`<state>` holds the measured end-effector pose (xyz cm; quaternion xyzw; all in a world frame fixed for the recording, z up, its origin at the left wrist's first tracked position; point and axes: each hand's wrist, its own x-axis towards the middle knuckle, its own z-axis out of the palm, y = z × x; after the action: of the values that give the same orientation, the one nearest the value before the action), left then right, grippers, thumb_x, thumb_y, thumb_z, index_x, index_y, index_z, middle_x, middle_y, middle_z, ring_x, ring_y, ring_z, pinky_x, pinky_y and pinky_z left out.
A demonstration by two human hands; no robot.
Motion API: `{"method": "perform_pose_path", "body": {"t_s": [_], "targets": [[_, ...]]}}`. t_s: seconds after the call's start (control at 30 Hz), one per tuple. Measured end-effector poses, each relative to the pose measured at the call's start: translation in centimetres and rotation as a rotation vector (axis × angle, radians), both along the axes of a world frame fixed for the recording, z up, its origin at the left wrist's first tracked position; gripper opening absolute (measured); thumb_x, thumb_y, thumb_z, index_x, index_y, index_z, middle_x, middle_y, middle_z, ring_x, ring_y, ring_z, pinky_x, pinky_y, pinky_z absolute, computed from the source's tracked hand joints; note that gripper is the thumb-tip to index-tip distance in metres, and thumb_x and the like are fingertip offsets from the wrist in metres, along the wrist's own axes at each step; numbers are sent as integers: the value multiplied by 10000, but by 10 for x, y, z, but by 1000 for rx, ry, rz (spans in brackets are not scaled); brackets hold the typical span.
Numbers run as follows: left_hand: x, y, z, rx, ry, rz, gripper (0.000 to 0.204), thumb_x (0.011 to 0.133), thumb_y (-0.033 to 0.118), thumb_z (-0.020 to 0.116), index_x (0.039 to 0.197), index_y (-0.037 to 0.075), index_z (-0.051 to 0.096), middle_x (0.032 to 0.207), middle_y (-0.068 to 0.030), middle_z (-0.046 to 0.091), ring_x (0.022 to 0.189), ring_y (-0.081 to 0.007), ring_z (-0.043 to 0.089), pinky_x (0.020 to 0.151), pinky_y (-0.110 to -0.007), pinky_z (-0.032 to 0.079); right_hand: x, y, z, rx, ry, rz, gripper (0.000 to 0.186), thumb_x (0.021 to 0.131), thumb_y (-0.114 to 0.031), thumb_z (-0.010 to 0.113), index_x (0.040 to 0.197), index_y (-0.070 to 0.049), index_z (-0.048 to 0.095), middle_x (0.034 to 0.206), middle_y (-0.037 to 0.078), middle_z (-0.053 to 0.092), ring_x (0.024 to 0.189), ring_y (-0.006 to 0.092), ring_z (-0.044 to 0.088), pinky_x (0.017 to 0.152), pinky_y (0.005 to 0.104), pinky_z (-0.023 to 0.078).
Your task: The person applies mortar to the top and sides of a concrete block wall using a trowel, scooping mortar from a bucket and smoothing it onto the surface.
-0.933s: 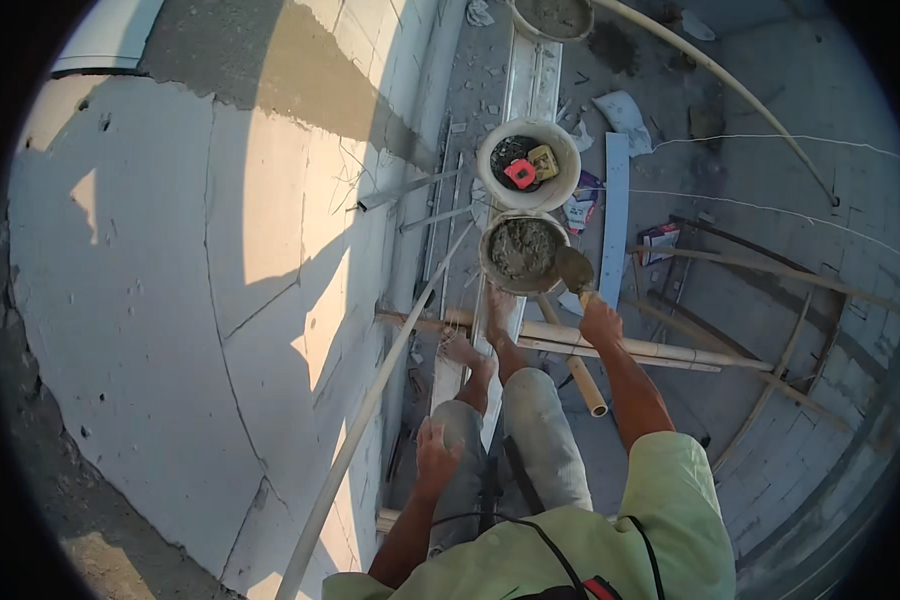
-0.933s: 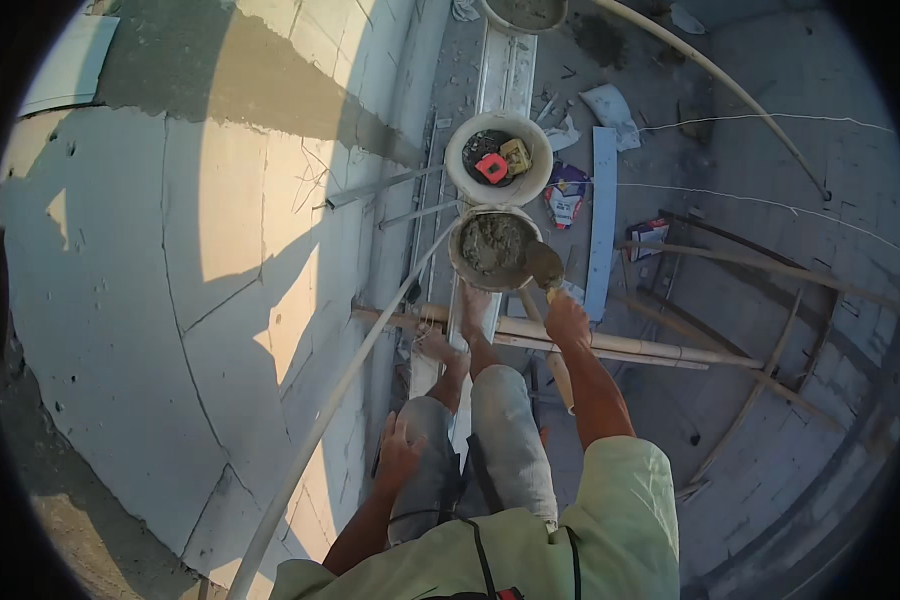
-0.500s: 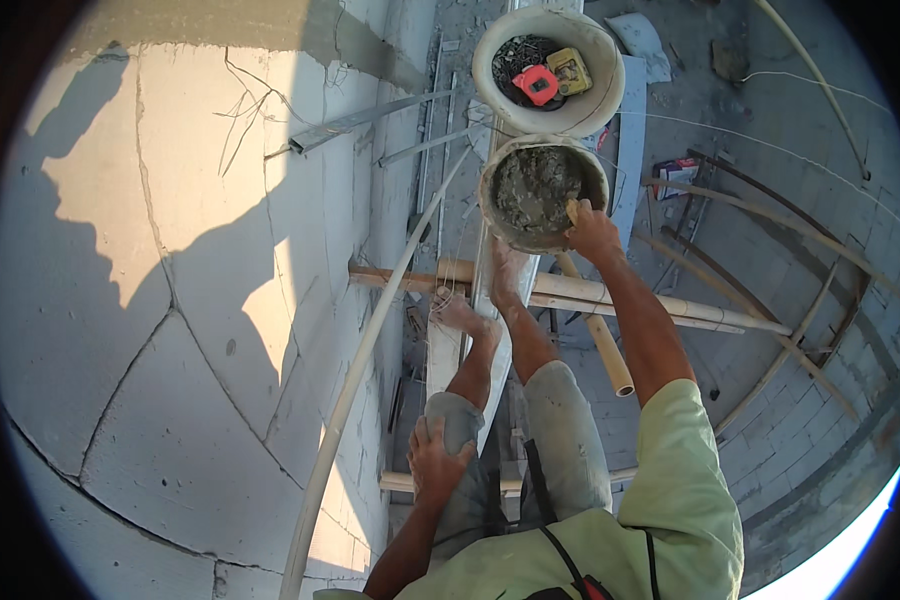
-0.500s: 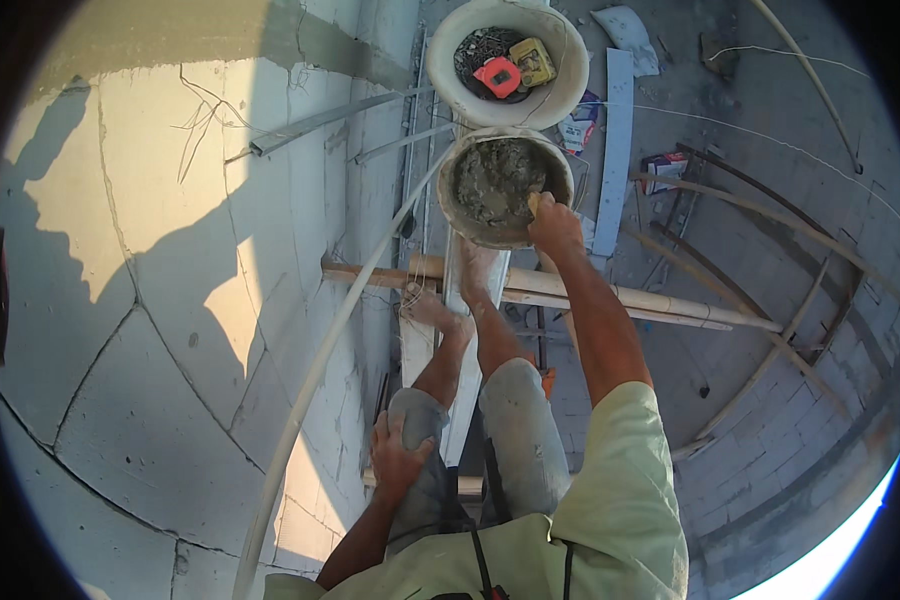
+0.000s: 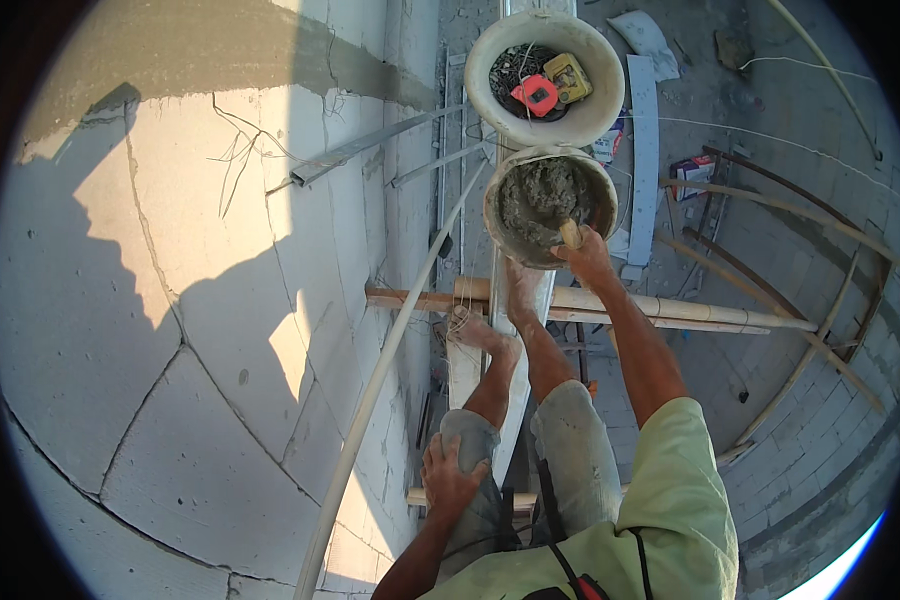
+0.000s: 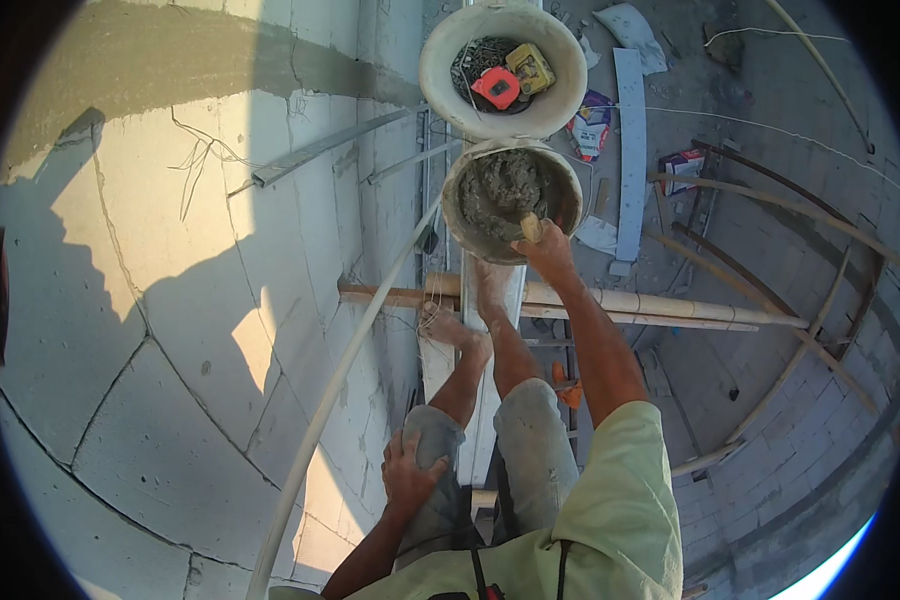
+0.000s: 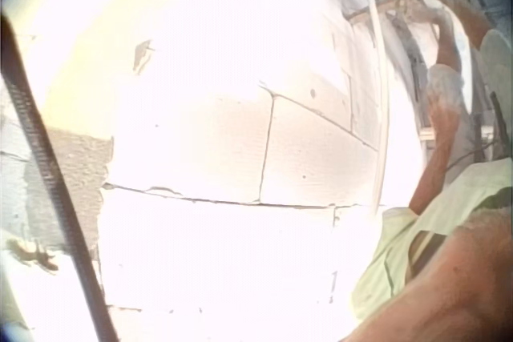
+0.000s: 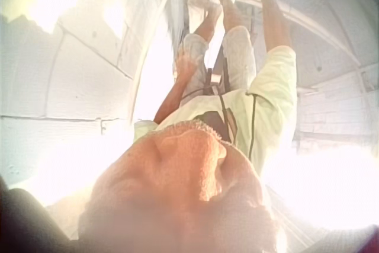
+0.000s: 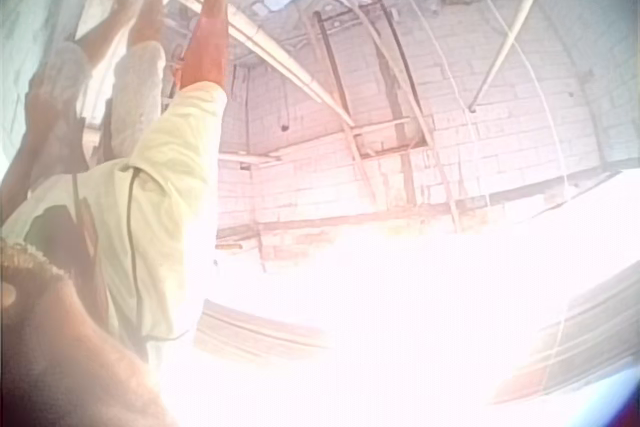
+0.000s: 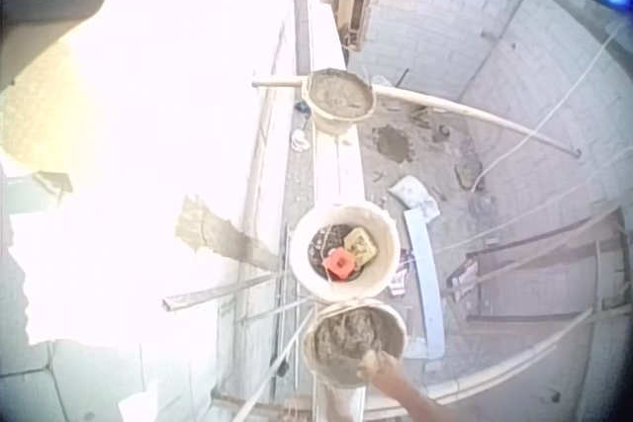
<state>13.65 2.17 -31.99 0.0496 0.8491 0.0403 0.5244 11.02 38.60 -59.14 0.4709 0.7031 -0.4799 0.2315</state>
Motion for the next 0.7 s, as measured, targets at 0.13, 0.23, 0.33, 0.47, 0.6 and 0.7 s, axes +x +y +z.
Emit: {"method": "perform_pose_path", "body": {"t_s": [0.13,0.23,0.33,0.47,0.6,0.7], "targets": [[3,-2,-2,-4,4,-17,711,701,410,770,1288,72,552,1399,-239,400,1291,-421,380,1013,-544,371,4,-9,6,49,30,-81,464,682,-273,783,944,54,585,862,253,643,858,436,629,752,471,470],[4,-4,-3,13,19,-24,711,697,409,774,1283,72,556,1396,-236,404,1286,-419,386,1013,-544,372,7,-18,5,120,52,-84,453,693,-285,777,922,52,577,834,253,632,839,441,620,743,477,464],[4,-5,-3,33,30,-27,710,694,400,780,1283,74,556,1388,-232,414,1280,-416,394,1015,-537,375,17,-24,9,142,78,-109,447,702,-291,775,911,47,569,809,247,621,814,439,611,728,480,459],[4,-7,-4,35,26,-27,704,691,384,785,1282,77,557,1386,-231,420,1275,-415,398,1022,-525,377,27,-28,11,60,102,-165,443,709,-277,777,929,43,563,798,239,615,778,418,605,711,468,462],[1,-5,-2,29,29,-36,698,691,376,786,1279,77,559,1387,-234,420,1277,-415,397,1024,-524,378,32,-27,21,82,145,-163,435,714,-253,778,956,42,569,813,229,618,764,406,602,705,456,467],[2,-7,-3,40,44,-44,692,693,373,785,1276,77,559,1386,-231,420,1281,-413,395,1030,-522,377,43,-24,30,87,205,-164,446,714,-243,782,990,45,582,868,224,622,799,397,605,728,451,468]]}}
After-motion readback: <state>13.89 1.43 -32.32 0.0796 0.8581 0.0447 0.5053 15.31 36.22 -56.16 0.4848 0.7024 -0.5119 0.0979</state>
